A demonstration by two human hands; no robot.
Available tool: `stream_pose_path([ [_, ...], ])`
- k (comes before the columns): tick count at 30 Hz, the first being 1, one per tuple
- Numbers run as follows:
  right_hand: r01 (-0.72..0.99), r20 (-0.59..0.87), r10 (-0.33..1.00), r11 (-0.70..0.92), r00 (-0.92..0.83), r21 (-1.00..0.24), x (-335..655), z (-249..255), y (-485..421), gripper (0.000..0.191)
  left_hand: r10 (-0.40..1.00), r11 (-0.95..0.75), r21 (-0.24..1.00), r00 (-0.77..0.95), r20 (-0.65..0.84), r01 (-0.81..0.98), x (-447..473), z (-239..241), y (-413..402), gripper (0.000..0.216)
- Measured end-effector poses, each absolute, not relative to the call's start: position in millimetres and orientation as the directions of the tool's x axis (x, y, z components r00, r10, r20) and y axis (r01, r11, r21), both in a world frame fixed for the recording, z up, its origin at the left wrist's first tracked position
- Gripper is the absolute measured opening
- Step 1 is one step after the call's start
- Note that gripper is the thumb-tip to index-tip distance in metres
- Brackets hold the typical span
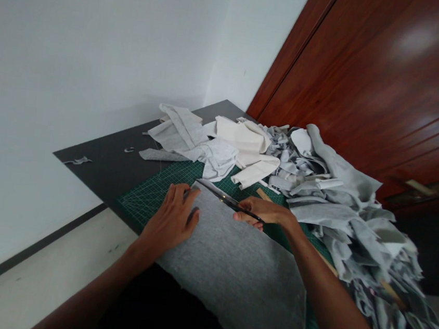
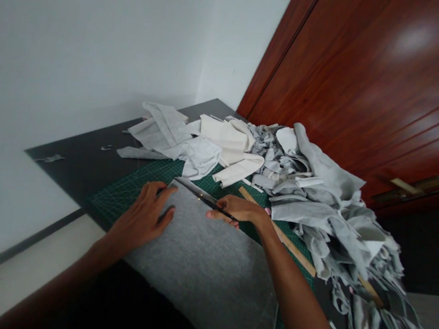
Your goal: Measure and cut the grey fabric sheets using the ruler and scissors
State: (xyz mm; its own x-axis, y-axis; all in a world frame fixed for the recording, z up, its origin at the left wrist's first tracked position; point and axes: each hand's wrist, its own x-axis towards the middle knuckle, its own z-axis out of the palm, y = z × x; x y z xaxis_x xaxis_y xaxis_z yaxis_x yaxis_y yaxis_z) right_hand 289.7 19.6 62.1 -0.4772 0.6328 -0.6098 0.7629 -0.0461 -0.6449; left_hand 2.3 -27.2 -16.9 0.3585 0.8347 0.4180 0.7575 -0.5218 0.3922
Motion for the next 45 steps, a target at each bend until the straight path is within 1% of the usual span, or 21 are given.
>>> stream_pose_path([
  [6, 0.790, -0.588, 0.671, -0.006, -0.452, -0.613, 295.3, 54.1, 22.7, 0.049, 0.827, -0.531, 0.359, 0.376, 0.418, 0.768, 2.4, -17.8, -26.9, 0.043],
  [9, 0.797, -0.591, 0.673, -0.004, -0.445, -0.604, 295.6, 53.0, 23.4, 0.049, 0.825, -0.535, 0.375, 0.373, 0.425, 0.757, 2.9, -18.6, -26.4, 0.041],
  [15, 0.780, -0.578, 0.679, -0.014, -0.451, -0.625, 293.9, 52.8, 22.3, 0.047, 0.828, -0.534, 0.388, 0.372, 0.420, 0.751, 3.0, -19.0, -26.2, 0.044],
  [21, 0.776, -0.539, 0.720, -0.001, -0.437, -0.630, 293.5, 51.4, 20.5, 0.047, 0.821, -0.537, 0.351, 0.380, 0.426, 0.767, 3.1, -18.8, -26.2, 0.042],
  [27, 0.765, -0.511, 0.734, 0.018, -0.447, -0.644, 294.9, 48.1, 19.3, 0.050, 0.823, -0.536, 0.350, 0.384, 0.419, 0.768, 3.0, -19.9, -25.7, 0.044],
  [31, 0.777, -0.492, 0.757, 0.033, -0.430, -0.629, 293.8, 53.0, 17.6, 0.050, 0.823, -0.532, 0.332, 0.382, 0.421, 0.779, 3.5, -20.3, -25.4, 0.043],
  [35, 0.766, -0.509, 0.745, 0.003, -0.431, -0.643, 303.0, 63.3, 7.8, 0.048, 0.827, -0.529, 0.343, 0.381, 0.413, 0.776, 3.1, -18.5, -25.9, 0.041],
  [37, 0.738, -0.534, 0.723, -0.049, -0.439, -0.673, 314.7, 68.6, -4.9, 0.046, 0.826, -0.532, 0.349, 0.383, 0.413, 0.771, 2.8, -17.8, -26.2, 0.041],
  [39, 0.694, -0.527, 0.751, -0.128, -0.399, -0.709, 329.5, 72.4, -22.9, 0.044, 0.821, -0.540, 0.343, 0.390, 0.418, 0.769, 2.7, -17.9, -26.3, 0.041],
  [41, 0.641, -0.457, 0.826, -0.158, -0.331, -0.751, 345.0, 72.3, -43.2, 0.041, 0.817, -0.545, 0.336, 0.395, 0.421, 0.768, 2.9, -18.5, -26.1, 0.040],
  [42, 0.623, -0.397, 0.872, -0.146, -0.285, -0.768, 352.4, 70.0, -52.8, 0.039, 0.816, -0.546, 0.337, 0.396, 0.422, 0.767, 3.1, -18.8, -26.0, 0.040],
  [44, 0.593, -0.196, 0.974, -0.092, -0.113, -0.800, 365.9, 60.2, -69.0, 0.042, 0.814, -0.547, 0.338, 0.393, 0.427, 0.766, 3.2, -18.9, -25.7, 0.041],
  [45, 0.583, -0.095, 0.995, -0.070, -0.013, -0.809, 372.2, 53.1, -75.0, 0.044, 0.812, -0.550, 0.337, 0.394, 0.431, 0.764, 3.1, -18.5, -25.5, 0.041],
])
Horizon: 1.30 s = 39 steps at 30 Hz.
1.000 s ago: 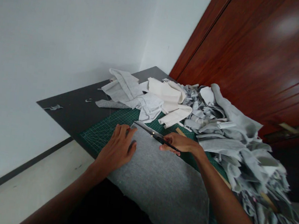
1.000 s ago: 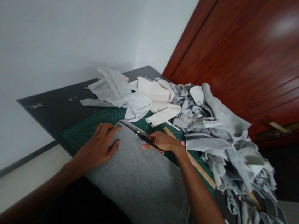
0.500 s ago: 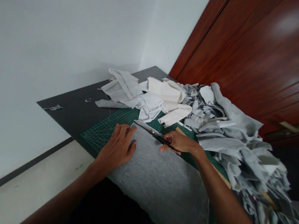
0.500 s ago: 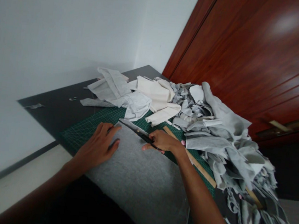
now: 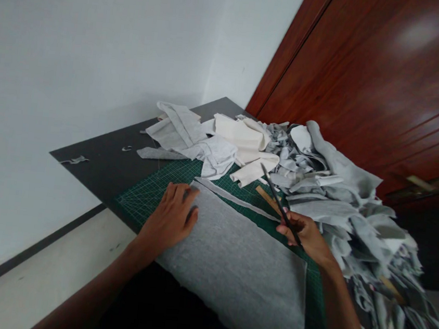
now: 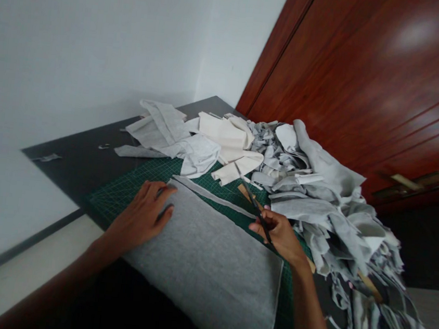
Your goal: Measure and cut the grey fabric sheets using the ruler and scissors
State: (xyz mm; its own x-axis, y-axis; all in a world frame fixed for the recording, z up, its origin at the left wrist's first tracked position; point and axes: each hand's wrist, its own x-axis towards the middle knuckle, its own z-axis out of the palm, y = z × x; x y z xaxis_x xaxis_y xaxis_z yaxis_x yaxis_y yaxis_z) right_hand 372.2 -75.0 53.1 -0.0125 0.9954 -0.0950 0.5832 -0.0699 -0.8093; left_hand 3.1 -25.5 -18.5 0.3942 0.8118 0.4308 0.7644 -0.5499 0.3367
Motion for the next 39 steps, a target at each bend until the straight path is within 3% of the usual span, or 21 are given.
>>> stream_pose_path([
  [4, 0.654, 0.265, 0.930, 0.036, 0.255, -0.756, 397.9, 21.6, -87.2, 0.044, 0.792, -0.582, 0.299, 0.444, 0.418, 0.756, 2.1, -15.8, -22.8, 0.045],
  [8, 0.816, 0.470, 0.808, -0.021, 0.354, -0.577, 420.2, 10.3, -93.4, 0.041, 0.780, -0.603, 0.218, 0.512, 0.359, 0.767, 2.8, -16.1, -16.7, 0.050],
  [15, 0.849, 0.499, 0.750, -0.156, 0.435, -0.505, 433.2, 27.5, -104.3, 0.040, 0.787, -0.598, 0.081, 0.564, 0.249, 0.798, 5.4, -21.5, -2.4, 0.060],
  [21, 0.832, 0.407, 0.729, -0.439, 0.550, -0.338, 437.5, 28.8, -99.4, 0.024, 0.802, -0.585, 0.057, 0.566, 0.189, 0.809, 6.0, -16.2, 32.0, 0.063],
  [25, 0.810, 0.353, 0.729, -0.523, 0.586, -0.265, 438.7, 28.2, -99.3, 0.025, 0.826, -0.558, 0.048, 0.549, 0.129, 0.829, 9.3, -9.6, 59.8, 0.065],
  [30, 0.771, 0.454, 0.624, -0.511, 0.636, -0.379, 453.3, 30.2, -104.5, 0.038, 0.827, -0.548, 0.021, 0.538, 0.161, 0.836, 12.8, -6.9, 66.9, 0.062],
  [36, 0.711, 0.630, 0.349, -0.477, 0.693, -0.517, 502.3, 28.0, -121.2, 0.046, 0.822, -0.546, 0.008, 0.535, 0.195, 0.838, 12.8, -6.4, 62.0, 0.057],
  [39, 0.684, 0.594, 0.364, -0.528, 0.718, -0.504, 524.2, 21.3, -127.6, 0.052, 0.825, -0.546, 0.012, 0.535, 0.183, 0.837, 12.1, -6.7, 62.9, 0.059],
])
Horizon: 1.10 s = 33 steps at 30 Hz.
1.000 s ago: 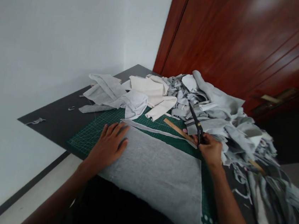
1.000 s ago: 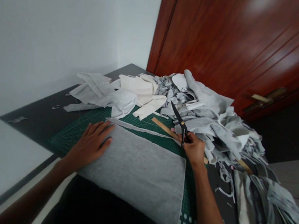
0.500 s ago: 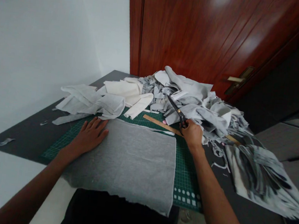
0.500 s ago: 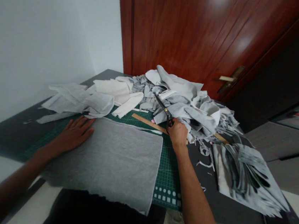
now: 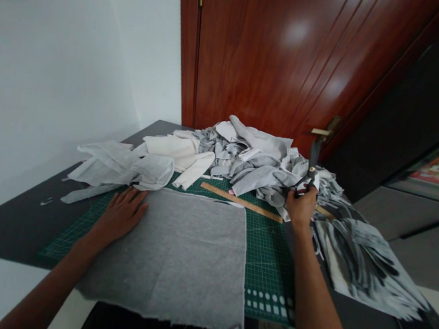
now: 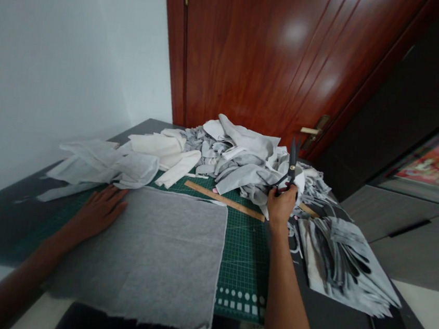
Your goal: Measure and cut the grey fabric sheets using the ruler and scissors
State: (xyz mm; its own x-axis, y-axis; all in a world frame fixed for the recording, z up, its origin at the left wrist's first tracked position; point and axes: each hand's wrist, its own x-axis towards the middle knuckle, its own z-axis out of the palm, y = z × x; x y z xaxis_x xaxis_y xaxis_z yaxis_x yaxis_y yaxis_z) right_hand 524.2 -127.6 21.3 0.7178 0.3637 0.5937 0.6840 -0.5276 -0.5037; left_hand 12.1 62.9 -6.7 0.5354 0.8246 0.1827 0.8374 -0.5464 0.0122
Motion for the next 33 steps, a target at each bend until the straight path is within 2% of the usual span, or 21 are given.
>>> stream_pose_path([
  [7, 0.666, 0.453, 0.496, -0.626, 0.741, -0.405, 526.3, -1.1, -127.9, 0.031, 0.827, -0.546, 0.048, 0.528, 0.192, 0.837, 9.6, -10.1, 65.3, 0.058],
  [13, 0.729, 0.450, 0.580, -0.605, 0.679, -0.320, 506.7, 11.4, -126.1, 0.029, 0.814, -0.567, 0.075, 0.543, 0.207, 0.820, 6.9, -12.6, 65.1, 0.057],
  [16, 0.827, 0.542, 0.630, -0.479, 0.556, -0.293, 491.3, 29.3, -123.2, 0.030, 0.821, -0.561, 0.072, 0.542, 0.182, 0.825, 6.6, -12.0, 64.1, 0.059],
  [19, 0.945, 0.710, 0.625, -0.176, 0.324, -0.276, 465.6, 42.8, -116.7, 0.026, 0.825, -0.555, 0.067, 0.538, 0.171, 0.829, 6.5, -11.5, 63.4, 0.059],
  [22, 0.954, 0.682, 0.708, 0.041, 0.182, -0.297, 433.0, 43.4, -106.7, 0.024, 0.818, -0.565, 0.070, 0.547, 0.180, 0.822, 6.3, -13.0, 63.3, 0.059],
  [26, 0.904, 0.554, 0.831, 0.272, -0.048, -0.330, 403.2, 24.8, -93.2, 0.025, 0.814, -0.573, 0.103, 0.549, 0.190, 0.813, 5.1, -14.8, 64.7, 0.061],
  [28, 0.902, 0.506, 0.858, 0.286, -0.090, -0.324, 401.8, 12.7, -89.1, 0.029, 0.801, -0.589, 0.132, 0.554, 0.228, 0.797, 3.6, -11.9, 67.3, 0.061],
  [30, 0.921, 0.452, 0.889, 0.232, -0.070, -0.314, 408.5, 2.6, -87.3, 0.034, 0.770, -0.619, 0.136, 0.563, 0.300, 0.773, 2.2, -4.7, 72.3, 0.058],
  [33, 0.949, 0.376, 0.927, 0.121, -0.003, -0.290, 423.9, -4.7, -87.4, 0.030, 0.696, -0.667, 0.069, 0.588, 0.412, 0.742, 3.7, 12.8, 86.9, 0.052],
])
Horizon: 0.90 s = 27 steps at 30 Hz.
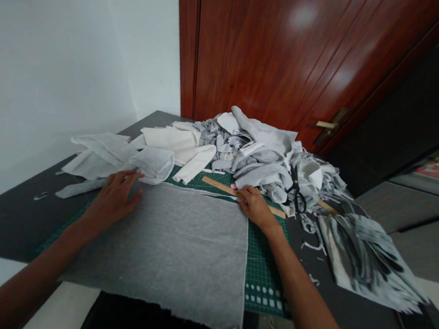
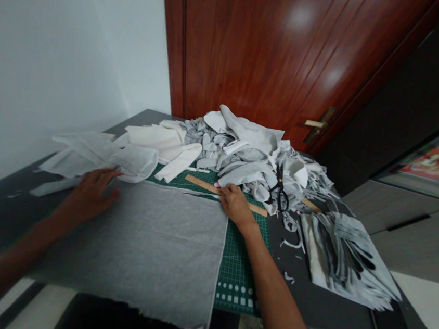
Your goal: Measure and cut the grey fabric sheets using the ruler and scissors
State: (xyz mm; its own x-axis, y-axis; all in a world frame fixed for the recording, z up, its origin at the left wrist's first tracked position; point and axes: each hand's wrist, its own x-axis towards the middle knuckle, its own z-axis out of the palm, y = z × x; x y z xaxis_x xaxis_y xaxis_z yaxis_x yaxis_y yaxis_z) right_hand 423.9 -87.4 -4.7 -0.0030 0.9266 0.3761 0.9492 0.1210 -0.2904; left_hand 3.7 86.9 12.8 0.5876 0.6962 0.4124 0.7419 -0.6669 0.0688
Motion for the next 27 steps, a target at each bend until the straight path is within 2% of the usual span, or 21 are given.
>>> stream_pose_path([
  [2, 0.957, 0.365, 0.930, 0.074, 0.036, -0.282, 430.9, -4.9, -87.3, 0.023, 0.655, -0.699, 0.005, 0.638, 0.404, 0.715, 9.3, 24.7, 101.5, 0.049],
  [4, 0.956, 0.372, 0.927, 0.067, 0.045, -0.284, 432.9, -3.3, -86.3, 0.016, 0.637, -0.735, -0.032, 0.705, 0.312, 0.678, 18.5, 32.8, 118.7, 0.041],
  [6, 0.951, 0.384, 0.923, 0.094, 0.027, -0.294, 430.9, -1.4, -84.9, 0.012, 0.603, -0.785, -0.022, 0.771, 0.204, 0.620, 28.9, 35.2, 136.8, 0.035],
  [8, 0.938, 0.410, 0.912, 0.134, 0.010, -0.319, 427.6, 0.3, -84.2, 0.011, 0.552, -0.828, 0.000, 0.816, 0.172, 0.561, 37.2, 31.9, 154.4, 0.038],
  [10, 0.916, 0.468, 0.882, 0.139, 0.058, -0.375, 426.0, 2.3, -85.5, 0.009, 0.523, -0.848, 0.029, 0.826, 0.211, 0.530, 40.8, 24.9, 169.8, 0.043],
  [12, 0.883, 0.543, 0.819, 0.101, 0.187, -0.458, 427.4, 5.4, -89.4, 0.007, 0.507, -0.860, 0.080, 0.822, 0.261, 0.505, 39.0, 17.8, 180.4, 0.046],
  [14, 0.832, 0.602, 0.722, 0.066, 0.341, -0.550, 431.6, 9.6, -94.9, 0.005, 0.481, -0.876, 0.134, 0.817, 0.317, 0.464, 33.1, 13.8, 184.5, 0.050],
  [16, 0.753, 0.635, 0.617, 0.102, 0.465, -0.650, 437.1, 14.3, -100.1, 0.007, 0.474, -0.880, 0.168, 0.794, 0.381, 0.445, 26.2, 14.3, 182.7, 0.051],
  [18, 0.632, 0.627, 0.526, 0.202, 0.574, -0.748, 442.1, 18.1, -103.0, 0.009, 0.486, -0.871, 0.179, 0.751, 0.446, 0.458, 20.7, 18.4, 178.1, 0.050],
  [21, 0.476, 0.577, 0.433, 0.328, 0.692, -0.816, 446.6, 20.6, -102.4, 0.014, 0.487, -0.858, 0.151, 0.687, 0.539, 0.491, 16.1, 26.2, 172.3, 0.048],
  [24, 0.322, 0.484, 0.426, 0.398, 0.765, -0.859, 447.2, 20.7, -98.1, 0.014, 0.461, -0.857, 0.120, 0.640, 0.614, 0.502, 14.4, 30.9, 168.9, 0.047],
  [27, 0.161, 0.409, 0.462, 0.486, 0.787, -0.859, 445.2, 25.0, -95.7, 0.015, 0.446, -0.868, 0.146, 0.616, 0.649, 0.474, 15.3, 32.1, 164.2, 0.046],
])
